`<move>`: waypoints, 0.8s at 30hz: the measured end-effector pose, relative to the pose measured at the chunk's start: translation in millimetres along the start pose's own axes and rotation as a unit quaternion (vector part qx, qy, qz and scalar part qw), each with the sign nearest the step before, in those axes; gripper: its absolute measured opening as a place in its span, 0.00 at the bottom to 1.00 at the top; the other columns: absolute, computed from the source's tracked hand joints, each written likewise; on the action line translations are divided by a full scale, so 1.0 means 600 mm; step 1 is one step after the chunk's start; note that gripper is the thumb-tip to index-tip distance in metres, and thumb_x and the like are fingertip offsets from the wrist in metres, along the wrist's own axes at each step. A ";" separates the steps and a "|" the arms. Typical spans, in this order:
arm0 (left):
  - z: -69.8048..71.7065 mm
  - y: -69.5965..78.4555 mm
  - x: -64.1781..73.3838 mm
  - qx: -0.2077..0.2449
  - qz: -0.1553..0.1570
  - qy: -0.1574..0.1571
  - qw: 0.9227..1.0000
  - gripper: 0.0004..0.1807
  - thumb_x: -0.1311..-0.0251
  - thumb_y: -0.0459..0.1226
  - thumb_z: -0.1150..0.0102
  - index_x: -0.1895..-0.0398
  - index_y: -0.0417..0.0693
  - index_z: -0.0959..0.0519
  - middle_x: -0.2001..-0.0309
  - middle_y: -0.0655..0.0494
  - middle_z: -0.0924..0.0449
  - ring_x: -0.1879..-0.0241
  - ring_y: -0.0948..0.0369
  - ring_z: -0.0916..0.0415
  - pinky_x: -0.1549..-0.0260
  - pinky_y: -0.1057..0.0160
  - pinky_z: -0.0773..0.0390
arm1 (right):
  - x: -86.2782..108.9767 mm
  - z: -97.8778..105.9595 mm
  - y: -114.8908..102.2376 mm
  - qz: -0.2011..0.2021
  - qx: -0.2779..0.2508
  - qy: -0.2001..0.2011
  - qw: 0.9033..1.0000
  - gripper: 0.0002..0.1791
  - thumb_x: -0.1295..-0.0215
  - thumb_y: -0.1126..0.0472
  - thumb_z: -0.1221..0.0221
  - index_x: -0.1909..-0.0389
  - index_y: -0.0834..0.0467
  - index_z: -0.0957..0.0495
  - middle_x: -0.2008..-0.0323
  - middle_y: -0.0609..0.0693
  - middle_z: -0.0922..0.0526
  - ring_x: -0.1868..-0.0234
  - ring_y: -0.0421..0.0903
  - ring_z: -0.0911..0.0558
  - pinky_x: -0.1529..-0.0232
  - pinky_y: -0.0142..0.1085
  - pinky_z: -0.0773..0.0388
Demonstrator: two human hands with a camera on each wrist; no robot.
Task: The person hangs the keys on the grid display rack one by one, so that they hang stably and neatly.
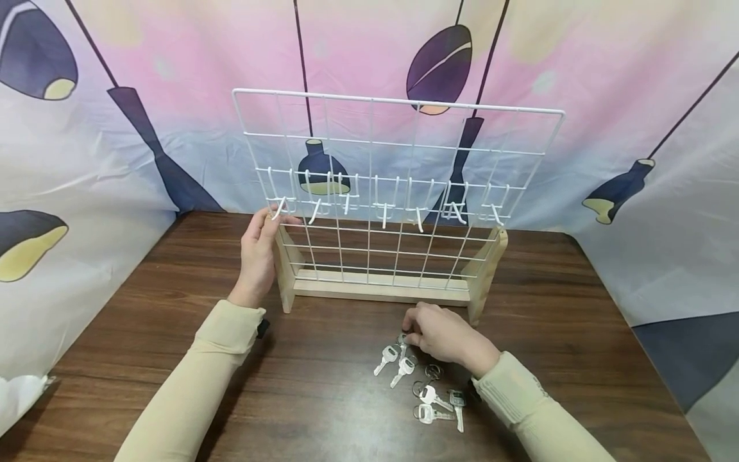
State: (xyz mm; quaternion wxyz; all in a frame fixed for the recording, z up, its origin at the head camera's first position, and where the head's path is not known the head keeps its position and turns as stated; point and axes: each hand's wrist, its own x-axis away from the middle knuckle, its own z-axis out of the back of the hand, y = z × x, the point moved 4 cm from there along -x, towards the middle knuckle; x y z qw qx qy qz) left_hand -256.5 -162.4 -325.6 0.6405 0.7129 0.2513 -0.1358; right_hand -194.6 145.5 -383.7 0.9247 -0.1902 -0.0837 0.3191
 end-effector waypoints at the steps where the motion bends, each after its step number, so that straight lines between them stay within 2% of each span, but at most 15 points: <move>1: 0.000 0.001 0.000 -0.003 -0.005 0.003 1.000 0.15 0.28 0.43 0.51 0.46 0.44 0.26 0.61 0.41 0.18 0.44 0.48 0.29 0.42 0.59 0.35 | 0.000 -0.001 0.000 0.004 0.002 0.000 1.000 0.05 0.39 0.59 0.34 0.66 0.51 0.21 0.74 0.39 0.29 0.74 0.34 0.30 0.73 0.32 0.32; 3: -0.001 0.003 -0.001 -0.011 -0.015 0.009 1.000 0.14 0.27 0.43 0.53 0.47 0.46 0.25 0.62 0.39 0.19 0.44 0.51 0.29 0.43 0.60 0.35 | 0.000 -0.002 -0.001 0.009 0.006 0.001 1.000 0.05 0.39 0.58 0.34 0.66 0.51 0.21 0.73 0.38 0.30 0.74 0.34 0.31 0.74 0.32 0.33; 8: -0.004 0.001 -0.002 0.009 -0.028 0.011 1.000 0.10 0.26 0.40 0.56 0.54 0.47 0.24 0.66 0.41 0.20 0.57 0.52 0.23 0.47 0.60 0.31 | -0.001 -0.001 -0.002 0.013 0.003 0.001 1.000 0.04 0.39 0.58 0.33 0.66 0.50 0.20 0.73 0.39 0.30 0.74 0.33 0.31 0.74 0.31 0.32; 12: -0.007 -0.002 -0.003 0.028 -0.033 0.008 0.999 0.09 0.26 0.39 0.56 0.55 0.47 0.26 0.68 0.38 0.23 0.65 0.52 0.21 0.53 0.59 0.27 | -0.003 0.003 -0.004 0.020 -0.019 -0.003 1.000 0.05 0.39 0.60 0.34 0.65 0.51 0.20 0.73 0.39 0.29 0.74 0.33 0.30 0.73 0.31 0.32; 15: -0.010 -0.002 -0.004 0.036 -0.032 0.008 0.999 0.08 0.26 0.39 0.56 0.56 0.48 0.26 0.69 0.35 0.25 0.67 0.52 0.22 0.57 0.59 0.25 | -0.005 0.003 -0.007 0.024 -0.026 -0.008 0.999 0.05 0.39 0.60 0.34 0.64 0.52 0.20 0.74 0.38 0.28 0.74 0.33 0.29 0.72 0.31 0.31; 17: -0.010 -0.003 -0.004 0.038 -0.029 0.009 0.999 0.08 0.26 0.39 0.56 0.56 0.48 0.27 0.71 0.38 0.26 0.68 0.53 0.23 0.58 0.57 0.25 | -0.006 0.002 -0.010 0.024 -0.025 -0.012 0.999 0.05 0.39 0.59 0.34 0.63 0.52 0.20 0.74 0.38 0.28 0.74 0.33 0.29 0.72 0.31 0.31; 21: -0.011 -0.005 -0.003 0.038 -0.025 0.008 0.999 0.14 0.26 0.40 0.57 0.54 0.35 0.29 0.71 0.43 0.27 0.68 0.56 0.24 0.59 0.56 0.25 | -0.009 -0.003 -0.013 0.018 -0.021 -0.018 0.999 0.06 0.40 0.58 0.33 0.64 0.51 0.20 0.74 0.37 0.28 0.74 0.34 0.29 0.71 0.32 0.30; 24: -0.010 -0.005 -0.002 0.038 -0.027 0.005 0.999 0.19 0.26 0.40 0.58 0.52 0.28 0.33 0.71 0.39 0.28 0.69 0.56 0.24 0.59 0.59 0.24 | -0.010 -0.005 -0.013 0.015 -0.013 -0.018 1.000 0.06 0.40 0.59 0.33 0.65 0.51 0.21 0.74 0.37 0.28 0.74 0.34 0.29 0.72 0.32 0.30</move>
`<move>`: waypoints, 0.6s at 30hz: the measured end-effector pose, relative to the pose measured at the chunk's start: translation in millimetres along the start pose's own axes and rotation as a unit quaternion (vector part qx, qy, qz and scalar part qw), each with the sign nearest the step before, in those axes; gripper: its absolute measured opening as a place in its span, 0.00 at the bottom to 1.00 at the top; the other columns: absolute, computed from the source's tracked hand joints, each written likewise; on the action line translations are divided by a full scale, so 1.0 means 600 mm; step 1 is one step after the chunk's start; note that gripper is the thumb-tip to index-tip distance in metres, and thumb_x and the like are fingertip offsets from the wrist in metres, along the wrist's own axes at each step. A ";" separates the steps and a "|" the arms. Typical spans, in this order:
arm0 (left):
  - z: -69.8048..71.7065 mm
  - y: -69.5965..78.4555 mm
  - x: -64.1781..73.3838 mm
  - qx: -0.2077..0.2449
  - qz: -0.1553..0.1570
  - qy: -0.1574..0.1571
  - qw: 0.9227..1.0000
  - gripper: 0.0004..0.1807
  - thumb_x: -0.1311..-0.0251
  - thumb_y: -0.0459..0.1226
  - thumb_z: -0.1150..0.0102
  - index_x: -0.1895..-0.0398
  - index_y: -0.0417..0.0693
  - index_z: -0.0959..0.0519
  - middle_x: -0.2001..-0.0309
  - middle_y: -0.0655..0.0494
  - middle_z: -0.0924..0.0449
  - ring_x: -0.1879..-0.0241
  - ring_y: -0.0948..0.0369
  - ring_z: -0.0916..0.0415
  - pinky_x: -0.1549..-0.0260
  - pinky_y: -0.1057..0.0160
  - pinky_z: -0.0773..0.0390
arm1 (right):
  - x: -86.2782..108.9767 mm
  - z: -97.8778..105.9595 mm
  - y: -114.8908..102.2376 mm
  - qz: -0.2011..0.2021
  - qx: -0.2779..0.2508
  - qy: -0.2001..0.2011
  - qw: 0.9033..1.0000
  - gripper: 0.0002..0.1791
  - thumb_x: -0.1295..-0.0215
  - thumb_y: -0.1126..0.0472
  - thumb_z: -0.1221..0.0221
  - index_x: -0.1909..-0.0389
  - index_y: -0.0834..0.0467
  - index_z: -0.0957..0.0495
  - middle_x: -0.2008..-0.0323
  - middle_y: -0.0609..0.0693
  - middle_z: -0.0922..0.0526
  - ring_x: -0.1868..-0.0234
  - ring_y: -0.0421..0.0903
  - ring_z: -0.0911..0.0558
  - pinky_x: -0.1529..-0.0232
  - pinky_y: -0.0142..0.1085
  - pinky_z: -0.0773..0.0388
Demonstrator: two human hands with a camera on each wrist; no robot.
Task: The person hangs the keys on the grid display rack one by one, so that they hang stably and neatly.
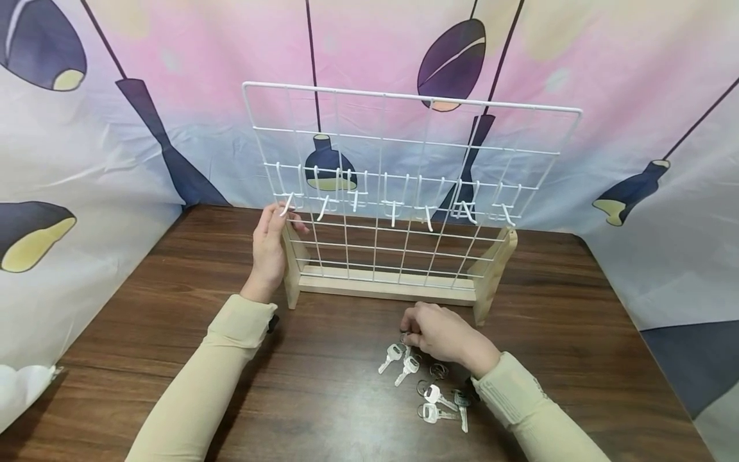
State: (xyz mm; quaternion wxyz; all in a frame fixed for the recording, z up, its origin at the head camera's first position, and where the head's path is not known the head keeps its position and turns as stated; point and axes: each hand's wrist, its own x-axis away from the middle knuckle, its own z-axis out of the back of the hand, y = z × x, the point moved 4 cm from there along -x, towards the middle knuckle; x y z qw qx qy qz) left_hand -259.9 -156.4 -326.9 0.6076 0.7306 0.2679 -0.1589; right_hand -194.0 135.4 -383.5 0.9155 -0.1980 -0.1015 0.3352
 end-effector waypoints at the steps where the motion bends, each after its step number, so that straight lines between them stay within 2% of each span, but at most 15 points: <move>1: 0.000 0.000 0.000 -0.001 -0.001 -0.001 1.000 0.18 0.26 0.40 0.58 0.53 0.29 0.32 0.71 0.37 0.29 0.69 0.56 0.24 0.59 0.60 0.24 | 0.000 0.000 0.000 0.000 0.004 0.001 1.000 0.06 0.40 0.60 0.33 0.65 0.51 0.21 0.74 0.37 0.28 0.74 0.33 0.29 0.71 0.32 0.30; 4: -0.001 0.002 0.001 0.000 -0.005 -0.003 1.000 0.13 0.26 0.40 0.58 0.55 0.37 0.30 0.71 0.37 0.29 0.69 0.56 0.25 0.59 0.62 0.25 | 0.000 0.001 0.001 0.004 0.012 0.006 1.000 0.06 0.40 0.61 0.33 0.67 0.51 0.22 0.75 0.37 0.27 0.75 0.33 0.29 0.72 0.32 0.30; 7: -0.001 0.004 0.002 0.001 -0.008 -0.005 1.000 0.09 0.26 0.39 0.58 0.56 0.45 0.28 0.71 0.41 0.28 0.69 0.56 0.25 0.59 0.62 0.25 | 0.000 0.001 0.001 0.004 0.010 0.004 1.000 0.06 0.40 0.60 0.33 0.66 0.51 0.22 0.76 0.36 0.27 0.75 0.33 0.29 0.72 0.32 0.30; 9: -0.001 0.005 0.003 0.003 -0.008 -0.005 1.000 0.08 0.26 0.39 0.58 0.56 0.47 0.28 0.72 0.43 0.28 0.69 0.56 0.25 0.59 0.62 0.25 | 0.000 0.001 0.001 0.002 0.011 0.001 1.000 0.07 0.41 0.59 0.32 0.65 0.51 0.22 0.76 0.36 0.27 0.75 0.33 0.29 0.72 0.32 0.30; 13: -0.001 0.005 0.003 0.002 -0.006 -0.003 1.000 0.09 0.26 0.39 0.58 0.56 0.45 0.29 0.72 0.45 0.28 0.69 0.54 0.25 0.59 0.61 0.25 | 0.000 0.001 -0.002 0.002 0.024 -0.004 1.000 0.09 0.43 0.58 0.31 0.63 0.51 0.21 0.74 0.37 0.28 0.74 0.33 0.29 0.71 0.32 0.30; 18: -0.001 0.004 0.002 0.010 -0.006 -0.002 1.000 0.12 0.26 0.37 0.57 0.54 0.35 0.30 0.72 0.45 0.28 0.68 0.52 0.25 0.58 0.57 0.25 | 0.001 0.000 -0.006 0.010 0.039 -0.004 0.999 0.08 0.41 0.60 0.32 0.64 0.51 0.22 0.73 0.38 0.30 0.75 0.33 0.30 0.72 0.32 0.31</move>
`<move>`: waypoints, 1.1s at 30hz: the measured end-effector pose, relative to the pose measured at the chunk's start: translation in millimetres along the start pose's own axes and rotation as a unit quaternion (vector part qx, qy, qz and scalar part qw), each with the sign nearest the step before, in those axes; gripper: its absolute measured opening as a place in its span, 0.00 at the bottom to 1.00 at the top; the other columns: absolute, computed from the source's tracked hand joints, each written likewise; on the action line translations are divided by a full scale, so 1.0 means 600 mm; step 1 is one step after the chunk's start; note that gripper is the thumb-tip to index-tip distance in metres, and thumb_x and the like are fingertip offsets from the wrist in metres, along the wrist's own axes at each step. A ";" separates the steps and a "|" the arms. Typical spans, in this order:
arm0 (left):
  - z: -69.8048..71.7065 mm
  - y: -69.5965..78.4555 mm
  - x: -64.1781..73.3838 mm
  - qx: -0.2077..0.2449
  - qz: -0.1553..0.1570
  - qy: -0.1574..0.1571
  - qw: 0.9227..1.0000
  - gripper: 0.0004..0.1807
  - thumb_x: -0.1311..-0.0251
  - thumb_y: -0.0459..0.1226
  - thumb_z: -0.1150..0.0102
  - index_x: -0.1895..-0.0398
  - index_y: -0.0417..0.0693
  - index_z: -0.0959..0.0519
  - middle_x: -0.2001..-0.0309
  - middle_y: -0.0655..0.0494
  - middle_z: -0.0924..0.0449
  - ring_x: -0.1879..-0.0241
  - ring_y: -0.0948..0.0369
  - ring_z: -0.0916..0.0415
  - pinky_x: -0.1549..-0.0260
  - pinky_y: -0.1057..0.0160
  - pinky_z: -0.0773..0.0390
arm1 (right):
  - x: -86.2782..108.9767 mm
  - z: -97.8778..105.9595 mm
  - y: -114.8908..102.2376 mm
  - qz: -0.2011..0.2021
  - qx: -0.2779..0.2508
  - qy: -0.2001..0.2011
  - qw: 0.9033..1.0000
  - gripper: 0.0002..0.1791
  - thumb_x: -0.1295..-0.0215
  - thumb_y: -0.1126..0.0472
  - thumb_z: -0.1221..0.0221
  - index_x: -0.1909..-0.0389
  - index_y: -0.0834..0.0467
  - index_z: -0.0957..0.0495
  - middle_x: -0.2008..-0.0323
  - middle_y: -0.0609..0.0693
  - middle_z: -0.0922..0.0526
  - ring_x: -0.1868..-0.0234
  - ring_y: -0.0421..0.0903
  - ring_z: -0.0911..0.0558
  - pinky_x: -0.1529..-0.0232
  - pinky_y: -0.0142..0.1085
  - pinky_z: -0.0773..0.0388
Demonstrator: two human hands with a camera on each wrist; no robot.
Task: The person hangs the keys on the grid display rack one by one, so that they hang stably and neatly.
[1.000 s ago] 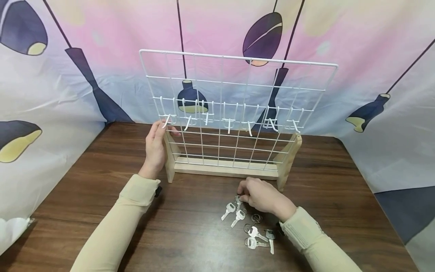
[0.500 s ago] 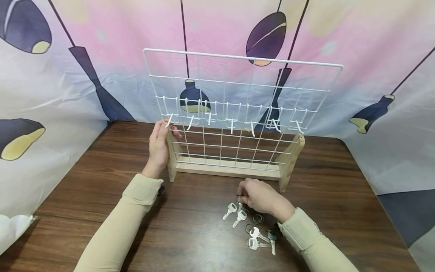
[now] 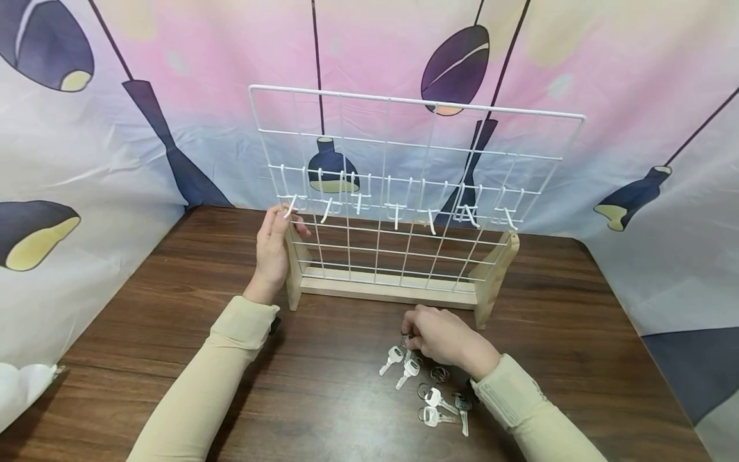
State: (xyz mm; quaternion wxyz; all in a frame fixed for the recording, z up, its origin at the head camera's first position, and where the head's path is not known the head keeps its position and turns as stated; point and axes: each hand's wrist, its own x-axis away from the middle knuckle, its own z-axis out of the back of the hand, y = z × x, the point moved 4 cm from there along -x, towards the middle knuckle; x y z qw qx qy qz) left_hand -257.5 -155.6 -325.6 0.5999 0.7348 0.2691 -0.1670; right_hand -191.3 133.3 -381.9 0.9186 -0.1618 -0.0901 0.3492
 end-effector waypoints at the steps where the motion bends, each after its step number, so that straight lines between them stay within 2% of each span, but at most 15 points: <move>1: 0.000 0.000 0.000 0.001 -0.001 0.000 1.000 0.13 0.26 0.37 0.57 0.54 0.33 0.31 0.72 0.46 0.27 0.68 0.52 0.25 0.58 0.57 0.25 | 0.000 0.000 -0.001 0.002 0.003 0.001 1.000 0.08 0.41 0.60 0.33 0.64 0.50 0.22 0.73 0.37 0.31 0.75 0.33 0.31 0.72 0.32 0.31; 6: -0.001 -0.001 0.001 -0.001 -0.002 -0.004 1.000 0.15 0.26 0.37 0.57 0.52 0.30 0.32 0.72 0.49 0.27 0.68 0.56 0.26 0.59 0.61 0.25 | 0.000 0.000 -0.008 0.012 0.035 0.009 0.999 0.07 0.40 0.62 0.34 0.66 0.49 0.22 0.71 0.38 0.29 0.73 0.34 0.29 0.69 0.35 0.30; 10: -0.001 -0.004 0.002 -0.005 -0.006 -0.009 1.000 0.13 0.26 0.38 0.57 0.52 0.35 0.30 0.72 0.49 0.28 0.68 0.56 0.26 0.59 0.57 0.25 | 0.000 -0.002 -0.015 0.011 0.089 0.016 0.996 0.06 0.39 0.61 0.35 0.69 0.49 0.23 0.70 0.39 0.27 0.67 0.39 0.25 0.65 0.41 0.29; 14: 0.000 -0.005 0.002 -0.002 -0.008 -0.008 1.000 0.09 0.26 0.38 0.57 0.54 0.44 0.29 0.72 0.49 0.28 0.68 0.55 0.26 0.60 0.58 0.25 | 0.000 -0.003 -0.026 0.024 0.162 0.042 0.986 0.07 0.40 0.61 0.35 0.73 0.51 0.24 0.72 0.42 0.27 0.69 0.44 0.24 0.68 0.41 0.30; 17: 0.001 -0.004 0.001 -0.006 -0.010 -0.008 1.000 0.10 0.26 0.38 0.57 0.53 0.42 0.29 0.72 0.50 0.28 0.68 0.53 0.27 0.60 0.60 0.25 | 0.001 -0.004 -0.033 0.042 0.200 0.064 0.977 0.08 0.41 0.60 0.34 0.75 0.52 0.24 0.75 0.43 0.28 0.71 0.45 0.25 0.72 0.38 0.33; 21: 0.001 -0.003 0.002 -0.012 -0.010 -0.007 1.000 0.12 0.26 0.38 0.58 0.53 0.38 0.30 0.72 0.48 0.28 0.68 0.51 0.27 0.60 0.60 0.25 | 0.001 -0.005 -0.039 0.046 0.217 0.076 0.972 0.09 0.43 0.56 0.32 0.76 0.52 0.23 0.76 0.43 0.28 0.72 0.45 0.26 0.73 0.37 0.35; 24: 0.000 -0.003 0.003 -0.009 -0.008 -0.005 1.000 0.10 0.26 0.38 0.57 0.53 0.41 0.29 0.72 0.46 0.29 0.68 0.54 0.27 0.60 0.58 0.25 | 0.000 -0.006 -0.042 0.041 0.227 0.075 0.970 0.10 0.44 0.55 0.32 0.76 0.53 0.23 0.75 0.44 0.28 0.71 0.46 0.25 0.72 0.38 0.34; 28: -0.001 -0.002 0.003 -0.005 -0.008 -0.004 1.000 0.09 0.26 0.37 0.57 0.54 0.42 0.29 0.72 0.44 0.29 0.68 0.59 0.26 0.60 0.56 0.25 | -0.001 -0.008 -0.046 0.039 0.241 0.073 0.967 0.08 0.41 0.59 0.35 0.77 0.55 0.23 0.74 0.46 0.28 0.70 0.48 0.26 0.70 0.40 0.33; 31: -0.001 -0.002 0.004 -0.004 -0.009 -0.003 1.000 0.11 0.26 0.37 0.58 0.53 0.38 0.30 0.72 0.41 0.30 0.68 0.58 0.27 0.60 0.56 0.25 | -0.001 -0.007 -0.047 0.042 0.249 0.077 0.964 0.07 0.42 0.63 0.38 0.78 0.56 0.25 0.74 0.48 0.28 0.70 0.49 0.25 0.70 0.41 0.32; 33: -0.002 -0.002 0.004 -0.004 -0.009 -0.004 1.000 0.10 0.26 0.37 0.58 0.53 0.39 0.29 0.71 0.39 0.31 0.68 0.55 0.27 0.60 0.57 0.25 | 0.000 -0.006 -0.045 0.042 0.247 0.077 0.965 0.08 0.43 0.65 0.39 0.79 0.55 0.26 0.74 0.48 0.28 0.70 0.49 0.25 0.71 0.41 0.32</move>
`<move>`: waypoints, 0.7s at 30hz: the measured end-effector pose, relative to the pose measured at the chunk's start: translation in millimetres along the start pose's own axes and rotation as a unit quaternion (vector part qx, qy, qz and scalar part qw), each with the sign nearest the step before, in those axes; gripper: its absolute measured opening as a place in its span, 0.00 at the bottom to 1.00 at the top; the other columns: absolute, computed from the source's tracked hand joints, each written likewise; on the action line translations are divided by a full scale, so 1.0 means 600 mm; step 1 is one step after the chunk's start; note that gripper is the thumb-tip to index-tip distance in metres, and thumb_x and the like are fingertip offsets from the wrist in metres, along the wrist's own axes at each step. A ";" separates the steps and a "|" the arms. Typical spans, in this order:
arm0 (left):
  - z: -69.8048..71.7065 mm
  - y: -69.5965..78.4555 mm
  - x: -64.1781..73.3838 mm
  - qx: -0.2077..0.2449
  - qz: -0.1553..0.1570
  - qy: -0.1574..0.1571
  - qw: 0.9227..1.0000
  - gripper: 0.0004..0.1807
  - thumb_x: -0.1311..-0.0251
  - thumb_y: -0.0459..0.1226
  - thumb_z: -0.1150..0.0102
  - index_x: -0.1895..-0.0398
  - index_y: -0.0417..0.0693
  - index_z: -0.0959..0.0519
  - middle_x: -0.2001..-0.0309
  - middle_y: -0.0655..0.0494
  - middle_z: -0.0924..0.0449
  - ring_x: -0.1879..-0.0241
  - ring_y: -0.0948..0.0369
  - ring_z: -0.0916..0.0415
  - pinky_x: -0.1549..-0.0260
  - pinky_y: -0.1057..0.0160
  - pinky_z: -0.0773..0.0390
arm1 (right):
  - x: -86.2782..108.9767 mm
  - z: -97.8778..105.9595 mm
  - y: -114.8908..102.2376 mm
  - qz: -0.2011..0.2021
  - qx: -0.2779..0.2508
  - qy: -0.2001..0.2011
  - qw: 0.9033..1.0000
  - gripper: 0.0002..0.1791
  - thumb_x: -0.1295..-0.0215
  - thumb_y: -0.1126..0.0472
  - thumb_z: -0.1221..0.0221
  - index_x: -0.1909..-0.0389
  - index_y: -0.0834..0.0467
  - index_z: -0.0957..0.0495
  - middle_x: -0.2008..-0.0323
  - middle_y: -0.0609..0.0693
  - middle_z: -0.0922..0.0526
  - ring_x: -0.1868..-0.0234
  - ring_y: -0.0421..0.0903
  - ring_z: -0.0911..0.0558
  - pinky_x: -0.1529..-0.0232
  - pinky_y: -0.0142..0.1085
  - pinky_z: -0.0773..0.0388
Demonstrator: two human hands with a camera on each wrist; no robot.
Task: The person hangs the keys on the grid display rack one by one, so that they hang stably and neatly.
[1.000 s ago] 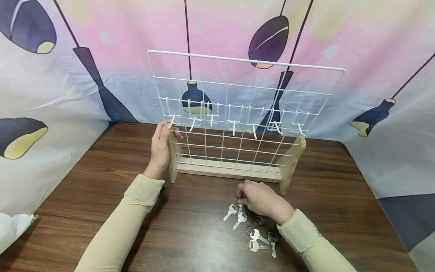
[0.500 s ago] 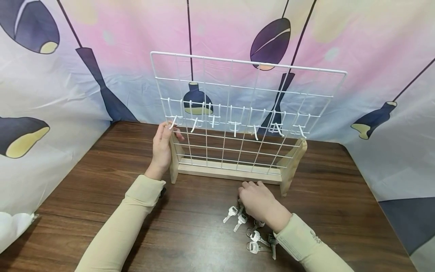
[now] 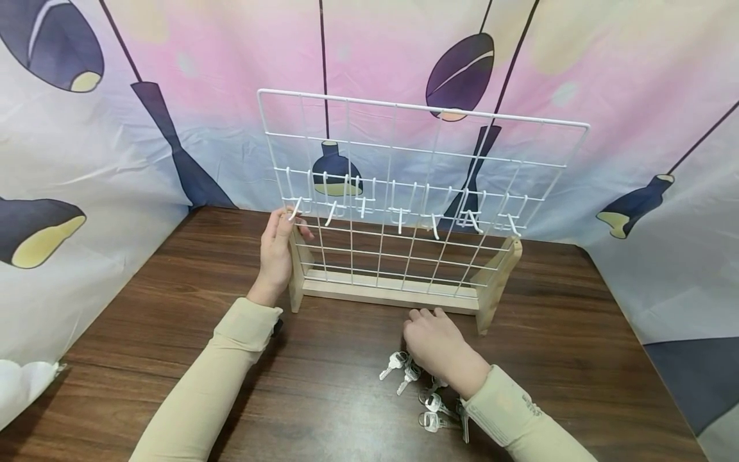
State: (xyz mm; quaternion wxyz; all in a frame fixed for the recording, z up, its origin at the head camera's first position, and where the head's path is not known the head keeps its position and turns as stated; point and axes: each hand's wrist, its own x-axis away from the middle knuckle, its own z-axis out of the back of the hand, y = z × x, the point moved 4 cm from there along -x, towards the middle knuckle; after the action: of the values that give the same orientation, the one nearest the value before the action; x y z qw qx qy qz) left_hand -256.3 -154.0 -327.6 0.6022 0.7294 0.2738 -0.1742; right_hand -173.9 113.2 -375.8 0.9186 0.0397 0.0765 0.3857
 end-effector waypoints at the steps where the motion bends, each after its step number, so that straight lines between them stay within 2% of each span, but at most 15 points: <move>1: 0.000 0.000 0.000 0.001 0.000 0.000 1.000 0.10 0.26 0.37 0.58 0.53 0.40 0.29 0.71 0.37 0.31 0.68 0.55 0.27 0.60 0.58 0.25 | 0.001 0.000 0.001 0.000 -0.004 0.002 1.000 0.09 0.42 0.65 0.39 0.79 0.55 0.26 0.75 0.48 0.28 0.71 0.49 0.25 0.71 0.41 0.32; 6: 0.000 0.000 0.001 0.001 -0.002 -0.005 1.000 0.06 0.26 0.38 0.57 0.55 0.52 0.28 0.71 0.34 0.33 0.68 0.54 0.27 0.60 0.60 0.25 | 0.003 0.003 0.012 -0.006 -0.027 0.012 1.000 0.11 0.43 0.62 0.34 0.79 0.52 0.26 0.76 0.45 0.28 0.72 0.47 0.24 0.72 0.40 0.33; 11: 0.001 0.001 0.000 -0.010 -0.013 -0.007 1.000 0.07 0.25 0.37 0.58 0.54 0.51 0.28 0.71 0.40 0.31 0.68 0.54 0.27 0.61 0.58 0.25 | 0.004 0.010 0.021 -0.015 -0.035 0.017 0.999 0.12 0.45 0.60 0.32 0.80 0.51 0.27 0.76 0.43 0.28 0.72 0.47 0.23 0.71 0.42 0.30; 14: 0.001 0.002 -0.001 -0.011 -0.013 -0.004 1.000 0.07 0.25 0.35 0.59 0.54 0.49 0.29 0.71 0.40 0.31 0.67 0.55 0.27 0.60 0.57 0.25 | 0.003 0.017 0.024 -0.016 -0.043 0.019 0.999 0.12 0.45 0.62 0.34 0.79 0.50 0.28 0.76 0.42 0.28 0.73 0.45 0.23 0.70 0.43 0.28; 16: 0.001 0.003 -0.001 -0.014 -0.009 -0.002 1.000 0.08 0.25 0.34 0.60 0.54 0.44 0.29 0.71 0.39 0.31 0.68 0.56 0.27 0.60 0.56 0.25 | 0.002 0.021 0.024 -0.018 -0.053 0.020 0.998 0.12 0.46 0.62 0.34 0.78 0.50 0.29 0.76 0.41 0.29 0.74 0.43 0.25 0.70 0.42 0.29; 21: 0.000 0.007 -0.001 -0.025 0.001 -0.005 1.000 0.14 0.26 0.30 0.63 0.49 0.23 0.35 0.70 0.31 0.34 0.68 0.60 0.28 0.58 0.50 0.27 | -0.004 0.035 0.022 -0.018 -0.099 0.041 0.994 0.10 0.45 0.62 0.34 0.74 0.49 0.27 0.74 0.38 0.28 0.75 0.37 0.28 0.71 0.37 0.30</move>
State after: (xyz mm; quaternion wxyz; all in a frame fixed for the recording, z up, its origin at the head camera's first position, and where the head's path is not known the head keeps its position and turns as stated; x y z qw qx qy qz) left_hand -254.5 -154.5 -323.8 0.6221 0.7134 0.2742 -0.1699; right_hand -181.2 120.6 -353.0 0.9208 -0.0687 0.0758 0.3763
